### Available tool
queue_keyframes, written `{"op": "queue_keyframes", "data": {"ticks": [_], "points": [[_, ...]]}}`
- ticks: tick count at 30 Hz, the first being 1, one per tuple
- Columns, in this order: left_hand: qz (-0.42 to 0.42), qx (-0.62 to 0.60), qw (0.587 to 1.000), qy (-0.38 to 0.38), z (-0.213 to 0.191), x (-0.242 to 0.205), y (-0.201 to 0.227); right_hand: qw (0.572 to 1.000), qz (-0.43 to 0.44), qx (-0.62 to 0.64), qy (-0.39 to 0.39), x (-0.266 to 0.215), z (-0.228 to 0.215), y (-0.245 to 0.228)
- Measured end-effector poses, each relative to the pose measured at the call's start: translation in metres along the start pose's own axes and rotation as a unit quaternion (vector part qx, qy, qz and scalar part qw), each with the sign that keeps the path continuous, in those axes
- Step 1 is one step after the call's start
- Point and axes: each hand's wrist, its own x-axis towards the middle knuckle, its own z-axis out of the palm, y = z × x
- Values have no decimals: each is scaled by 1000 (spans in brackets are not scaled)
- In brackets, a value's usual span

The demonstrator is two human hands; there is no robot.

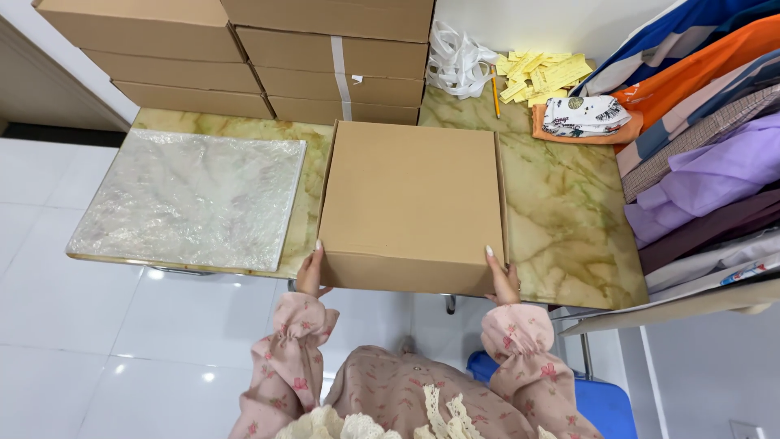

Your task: The person opens a cardboard box, removes a plastic-wrapped item, and places it on a table. They then wrap the item in bubble wrap and place it back into the box. The person closes the box and ties it with a white ribbon. They repeat the process with another box, removing a wrapped item, wrapping it in bubble wrap, and placing it back inside.

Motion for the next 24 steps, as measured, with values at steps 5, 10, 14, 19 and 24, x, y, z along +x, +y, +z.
{"op": "queue_keyframes", "data": {"ticks": [5,10,14,19,24], "points": [[62,222,973,-3,-7,71,-53,988,-51,-145,16,17,-4,43],[113,339,928,101,2,69,-99,957,-77,-280,30,22,-13,68],[160,292,938,90,-2,35,-94,935,-106,-334,50,-1,-33,65],[195,293,933,72,-12,15,-87,941,-136,-301,78,-11,-44,77],[207,311,925,73,-9,10,-85,953,-186,-201,130,-8,-47,90]]}}
